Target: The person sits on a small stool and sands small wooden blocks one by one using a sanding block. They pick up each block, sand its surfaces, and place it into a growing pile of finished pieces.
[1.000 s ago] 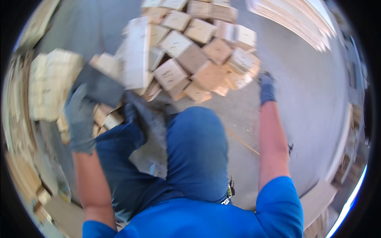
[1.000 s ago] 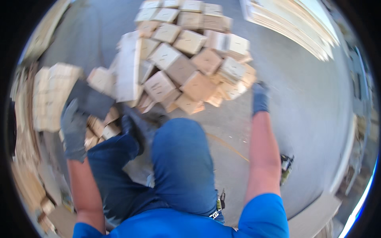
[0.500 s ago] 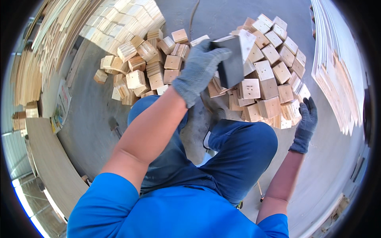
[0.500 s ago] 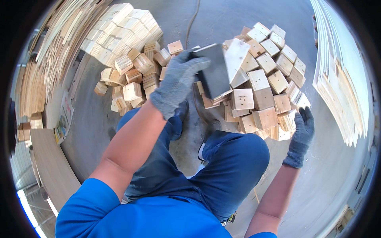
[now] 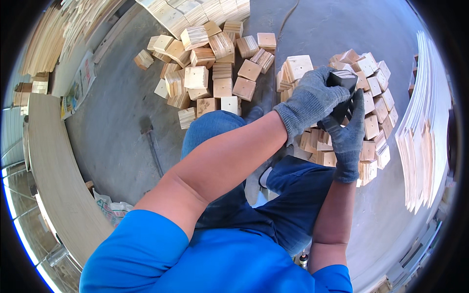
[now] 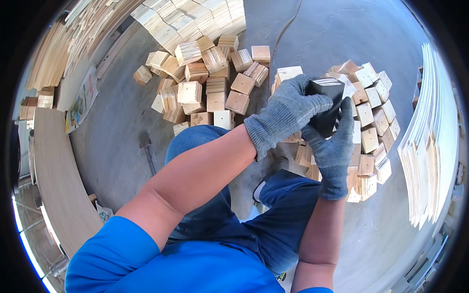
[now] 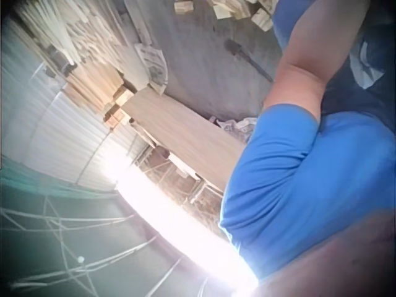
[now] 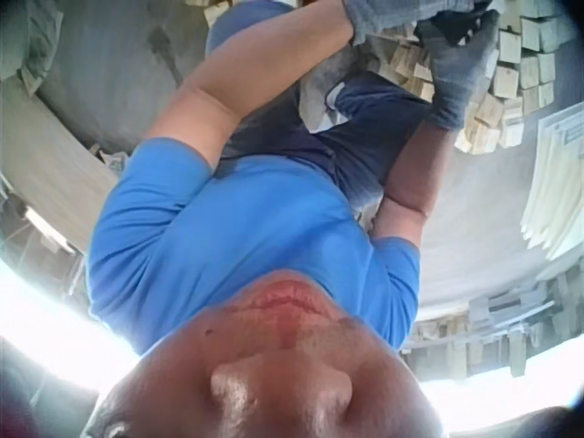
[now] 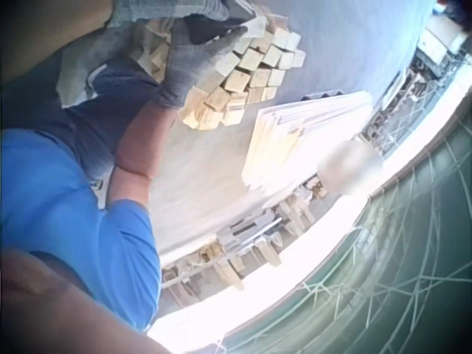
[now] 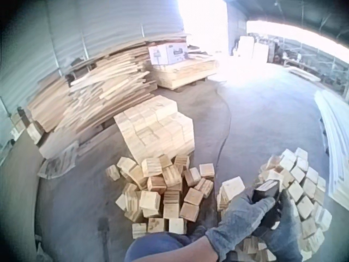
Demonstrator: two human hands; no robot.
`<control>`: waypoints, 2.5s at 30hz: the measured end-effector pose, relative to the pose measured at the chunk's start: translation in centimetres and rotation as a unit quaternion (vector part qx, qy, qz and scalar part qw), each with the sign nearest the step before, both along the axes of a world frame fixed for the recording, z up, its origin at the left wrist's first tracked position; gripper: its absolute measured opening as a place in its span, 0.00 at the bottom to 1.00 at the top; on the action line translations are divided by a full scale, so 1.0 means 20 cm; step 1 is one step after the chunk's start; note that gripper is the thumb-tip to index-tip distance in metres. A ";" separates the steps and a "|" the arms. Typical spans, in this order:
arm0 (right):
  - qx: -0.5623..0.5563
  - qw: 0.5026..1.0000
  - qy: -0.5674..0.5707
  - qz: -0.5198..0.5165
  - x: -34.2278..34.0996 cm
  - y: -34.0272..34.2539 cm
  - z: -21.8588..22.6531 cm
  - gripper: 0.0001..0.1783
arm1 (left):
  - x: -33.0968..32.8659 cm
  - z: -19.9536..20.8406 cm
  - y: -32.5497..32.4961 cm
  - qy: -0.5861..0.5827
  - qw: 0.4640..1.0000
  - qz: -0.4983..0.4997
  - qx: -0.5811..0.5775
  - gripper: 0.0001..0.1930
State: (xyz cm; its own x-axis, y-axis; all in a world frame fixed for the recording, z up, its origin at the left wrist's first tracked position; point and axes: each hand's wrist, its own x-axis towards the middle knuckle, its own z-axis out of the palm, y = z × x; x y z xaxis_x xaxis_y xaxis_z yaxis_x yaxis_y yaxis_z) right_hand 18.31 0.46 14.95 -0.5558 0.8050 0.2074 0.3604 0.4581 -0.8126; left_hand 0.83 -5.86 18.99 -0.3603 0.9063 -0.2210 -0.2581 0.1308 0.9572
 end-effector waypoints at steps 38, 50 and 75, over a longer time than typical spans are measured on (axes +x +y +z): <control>-0.109 0.989 0.047 -0.084 0.03 0.06 0.01 0.56 | 0.09 0.01 0.10 0.100 0.989 0.103 0.032 0.31; -0.350 0.887 0.284 -0.098 0.21 0.22 -0.04 0.30 | -0.55 0.08 -0.32 0.117 0.959 0.129 0.224 0.18; -0.399 0.887 0.206 -0.111 0.40 0.31 -0.17 0.35 | -0.88 -1.67 -1.66 0.249 0.759 0.198 -0.568 0.66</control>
